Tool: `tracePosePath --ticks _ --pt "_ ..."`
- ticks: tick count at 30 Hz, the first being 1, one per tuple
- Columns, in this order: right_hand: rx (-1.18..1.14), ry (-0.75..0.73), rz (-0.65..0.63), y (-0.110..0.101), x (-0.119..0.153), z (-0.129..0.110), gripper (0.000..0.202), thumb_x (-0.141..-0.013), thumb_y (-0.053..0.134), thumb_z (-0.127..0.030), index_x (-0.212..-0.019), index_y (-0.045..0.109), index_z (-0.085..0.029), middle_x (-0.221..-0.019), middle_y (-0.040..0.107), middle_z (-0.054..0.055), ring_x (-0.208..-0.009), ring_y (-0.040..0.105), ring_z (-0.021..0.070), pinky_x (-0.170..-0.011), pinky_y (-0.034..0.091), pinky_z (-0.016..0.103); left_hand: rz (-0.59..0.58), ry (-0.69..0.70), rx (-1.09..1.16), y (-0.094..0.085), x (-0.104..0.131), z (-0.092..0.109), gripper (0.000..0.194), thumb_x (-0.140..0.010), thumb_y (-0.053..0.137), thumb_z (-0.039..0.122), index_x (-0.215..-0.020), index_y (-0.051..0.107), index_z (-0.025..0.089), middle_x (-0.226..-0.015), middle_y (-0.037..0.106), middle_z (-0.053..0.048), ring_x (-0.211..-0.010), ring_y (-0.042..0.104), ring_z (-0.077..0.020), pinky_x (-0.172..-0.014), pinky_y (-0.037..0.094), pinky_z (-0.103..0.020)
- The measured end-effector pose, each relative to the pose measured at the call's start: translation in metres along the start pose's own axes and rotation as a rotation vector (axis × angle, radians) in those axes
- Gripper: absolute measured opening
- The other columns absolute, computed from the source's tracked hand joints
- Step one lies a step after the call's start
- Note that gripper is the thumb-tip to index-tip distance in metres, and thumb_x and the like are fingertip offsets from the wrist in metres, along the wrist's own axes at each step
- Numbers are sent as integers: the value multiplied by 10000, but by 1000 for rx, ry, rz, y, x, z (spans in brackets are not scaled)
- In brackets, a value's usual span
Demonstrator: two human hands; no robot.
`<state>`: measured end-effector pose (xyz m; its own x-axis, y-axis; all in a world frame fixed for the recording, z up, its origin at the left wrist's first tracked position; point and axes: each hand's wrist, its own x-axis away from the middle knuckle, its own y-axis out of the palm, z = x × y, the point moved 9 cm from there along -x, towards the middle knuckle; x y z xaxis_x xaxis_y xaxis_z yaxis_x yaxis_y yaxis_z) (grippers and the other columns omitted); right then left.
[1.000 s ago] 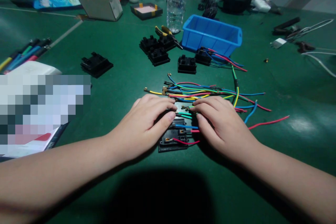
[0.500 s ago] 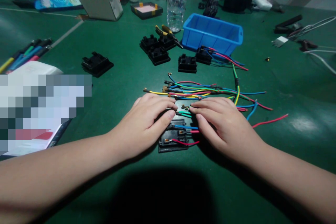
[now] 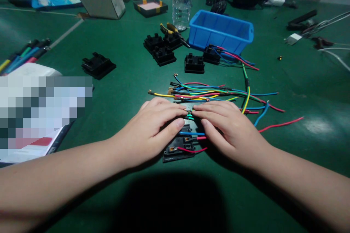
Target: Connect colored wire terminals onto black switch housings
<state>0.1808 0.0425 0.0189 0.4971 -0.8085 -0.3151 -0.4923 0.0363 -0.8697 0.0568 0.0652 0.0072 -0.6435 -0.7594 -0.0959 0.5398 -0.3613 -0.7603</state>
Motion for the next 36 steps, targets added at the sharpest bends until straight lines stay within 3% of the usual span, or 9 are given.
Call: tracePosePath --ticks 7,16,23,36 --pt "11 -3 -5 1 0 0 278 -959 444 -190 -1077 692 -146 -1220 694 115 -1137 615 294 -970 434 516 110 92 106 -11 5 9 347 -984 483 299 -1189 686 106 -1253 696 -76 -1203 546 -214 -1069 378 -359" --pt "6 -49 22 -2 0 -3 215 -937 477 -149 -1046 663 -151 -1131 702 120 -1047 626 270 -918 444 484 204 170 180 -20 10 9 276 -981 505 236 -1175 684 155 -1219 712 -28 -1177 571 -161 -1050 384 -294" --pt "-26 -261 99 -13 6 -20 236 -902 511 -44 -1077 628 -151 -1025 709 113 -969 631 231 -839 519 419 175 140 226 -21 4 10 238 -941 544 171 -1115 701 133 -1120 738 -29 -1090 608 -143 -1006 438 -271" --pt "-28 -311 93 -15 7 -27 220 -925 495 -58 -1066 617 -174 -1003 708 112 -919 672 211 -748 561 343 192 155 123 -19 4 12 116 -882 657 170 -968 731 148 -908 740 -18 -889 622 -134 -857 470 -253"
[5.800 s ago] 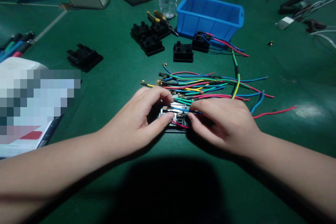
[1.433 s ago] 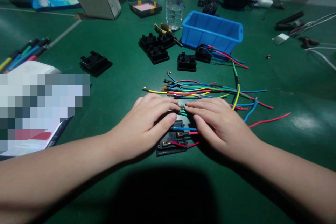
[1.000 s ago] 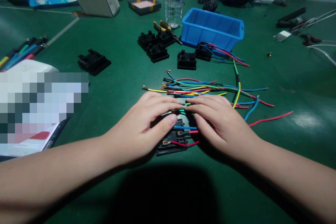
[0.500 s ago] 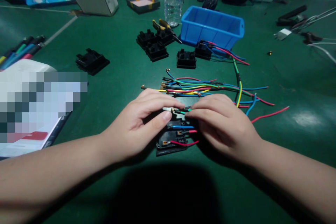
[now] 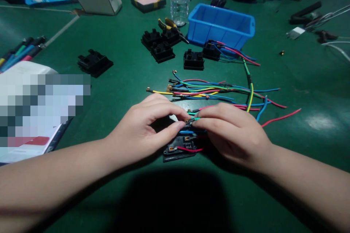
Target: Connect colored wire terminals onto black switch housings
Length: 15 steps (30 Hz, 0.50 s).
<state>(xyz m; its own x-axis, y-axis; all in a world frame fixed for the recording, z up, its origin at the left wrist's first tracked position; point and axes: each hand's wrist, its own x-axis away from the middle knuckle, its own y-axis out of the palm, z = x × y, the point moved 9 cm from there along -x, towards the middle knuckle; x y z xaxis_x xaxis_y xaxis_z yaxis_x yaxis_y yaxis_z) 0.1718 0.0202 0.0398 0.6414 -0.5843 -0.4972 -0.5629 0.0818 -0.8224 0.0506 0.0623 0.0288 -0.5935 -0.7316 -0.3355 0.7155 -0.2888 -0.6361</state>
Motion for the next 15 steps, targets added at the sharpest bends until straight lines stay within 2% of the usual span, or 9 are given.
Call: tracePosePath --ticks 10,15 --pt "33 -29 2 0 1 -2 207 -968 459 -120 -1037 649 -159 -972 706 105 -902 659 200 -731 537 319 -14 -25 -31 1 0 0 97 -878 635 166 -939 711 177 -896 727 -8 -893 613 -145 -846 473 -267" --pt "46 -17 -19 1 2 -1 241 -968 465 -139 -1095 664 -191 -1011 716 72 -898 645 200 -733 515 337 -23 -45 -49 1 -2 0 88 -869 622 180 -917 696 189 -888 723 -15 -888 616 -168 -839 475 -290"
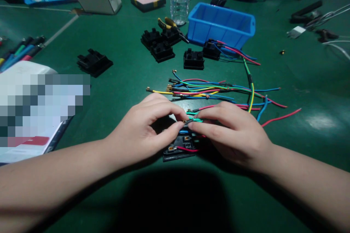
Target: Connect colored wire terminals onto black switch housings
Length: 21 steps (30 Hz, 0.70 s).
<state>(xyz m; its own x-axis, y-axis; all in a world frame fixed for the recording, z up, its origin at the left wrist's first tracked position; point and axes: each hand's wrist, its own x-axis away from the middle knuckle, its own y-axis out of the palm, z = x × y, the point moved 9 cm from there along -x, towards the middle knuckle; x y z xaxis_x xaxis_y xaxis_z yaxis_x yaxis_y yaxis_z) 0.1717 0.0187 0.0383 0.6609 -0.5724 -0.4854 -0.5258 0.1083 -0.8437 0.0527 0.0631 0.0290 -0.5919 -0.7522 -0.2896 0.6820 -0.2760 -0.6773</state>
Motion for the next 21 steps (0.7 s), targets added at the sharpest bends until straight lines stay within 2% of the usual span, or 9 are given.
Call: tracePosePath --ticks 7,12,15,17,21 --pt "-5 -7 1 -2 0 -1 264 -965 467 -115 -1186 599 -175 -1025 720 99 -894 645 197 -720 525 333 -12 -10 7 -1 3 0 72 -863 571 148 -884 633 176 -867 674 -9 -861 596 -157 -824 461 -288" --pt "-20 -15 -14 -1 -1 -4 235 -944 490 -96 -1135 613 -156 -986 716 107 -866 644 201 -707 530 335 -54 7 36 4 3 0 73 -865 535 133 -872 594 175 -867 633 -5 -864 571 -148 -819 444 -281" --pt "-28 0 -9 -1 -1 -2 245 -936 498 -89 -1138 611 -167 -994 713 103 -855 637 200 -702 526 337 -76 32 45 8 4 1 81 -877 514 147 -933 562 180 -912 612 -14 -892 561 -155 -832 444 -290" --pt "-32 26 -3 -2 0 0 261 -930 496 -87 -1147 608 -182 -1002 711 101 -851 634 203 -690 522 342 -91 44 53 10 5 2 113 -876 561 211 -984 533 189 -949 600 -20 -905 561 -168 -831 452 -303" --pt "-23 42 15 -4 0 1 292 -916 503 -78 -1157 608 -205 -1006 709 96 -853 639 212 -675 511 352 -151 66 44 16 5 3 476 -795 744 507 -1084 507 212 -1028 613 -31 -927 591 -203 -826 471 -333"
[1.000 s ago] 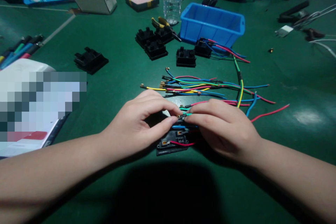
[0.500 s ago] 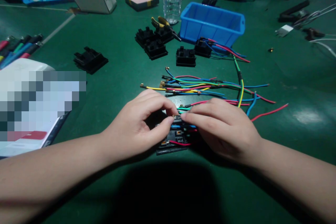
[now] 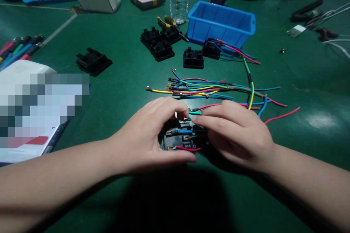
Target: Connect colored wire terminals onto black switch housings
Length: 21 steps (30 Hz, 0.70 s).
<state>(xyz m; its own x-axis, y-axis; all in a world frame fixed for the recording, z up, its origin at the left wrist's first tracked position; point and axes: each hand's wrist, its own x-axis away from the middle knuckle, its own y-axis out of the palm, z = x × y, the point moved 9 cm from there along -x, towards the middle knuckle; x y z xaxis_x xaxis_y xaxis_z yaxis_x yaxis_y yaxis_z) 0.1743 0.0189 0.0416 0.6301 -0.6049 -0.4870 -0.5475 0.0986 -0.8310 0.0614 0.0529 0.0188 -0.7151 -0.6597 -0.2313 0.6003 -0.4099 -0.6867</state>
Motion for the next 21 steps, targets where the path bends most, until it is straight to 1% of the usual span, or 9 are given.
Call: tracePosePath --ticks 1,2,5,8,13,18,21 --pt "8 -2 4 -1 0 0 294 -913 509 -78 -1160 609 -203 -1010 709 97 -854 640 214 -675 510 356 -11 2 -13 1 0 0 543 -769 761 545 -1118 501 220 -1048 618 -33 -938 600 -210 -828 475 -337" --pt "14 -2 7 -1 0 0 294 -913 511 -81 -1162 612 -202 -1015 710 98 -854 640 215 -674 510 359 -20 4 -31 2 -1 1 574 -759 772 546 -1148 494 229 -1062 623 -33 -948 606 -214 -831 479 -340" --pt "8 2 21 -3 -1 0 287 -922 508 -104 -1161 627 -209 -1007 715 93 -846 642 214 -673 517 368 -24 -8 -91 4 -2 0 532 -778 782 399 -1186 481 236 -1084 629 -25 -969 615 -208 -859 485 -338" --pt "10 -8 47 -5 -2 -2 286 -920 518 -110 -1159 631 -219 -984 722 81 -851 649 214 -703 524 383 18 -40 -92 3 -2 -2 459 -795 745 290 -1170 491 217 -1090 631 -25 -981 616 -191 -898 489 -325" --pt "56 -17 73 -9 -3 -3 262 -898 540 -89 -1118 632 -196 -952 733 80 -842 648 220 -708 520 400 70 -79 -88 -1 0 -7 416 -811 732 304 -1148 512 200 -1096 638 -47 -1009 617 -204 -926 497 -340" --pt "98 -53 49 -7 -3 -7 234 -913 515 -130 -1090 649 -205 -883 723 70 -765 626 204 -674 518 387 77 -68 -114 -3 -1 -7 411 -826 729 320 -1150 516 186 -1106 638 -57 -1016 617 -208 -922 501 -341" --pt "116 -73 57 -7 -2 -9 220 -918 517 -152 -1079 655 -210 -844 707 68 -721 602 196 -632 507 369 71 -72 -115 -2 -2 -6 381 -832 719 326 -1130 522 194 -1112 643 -61 -1022 618 -214 -930 500 -346"
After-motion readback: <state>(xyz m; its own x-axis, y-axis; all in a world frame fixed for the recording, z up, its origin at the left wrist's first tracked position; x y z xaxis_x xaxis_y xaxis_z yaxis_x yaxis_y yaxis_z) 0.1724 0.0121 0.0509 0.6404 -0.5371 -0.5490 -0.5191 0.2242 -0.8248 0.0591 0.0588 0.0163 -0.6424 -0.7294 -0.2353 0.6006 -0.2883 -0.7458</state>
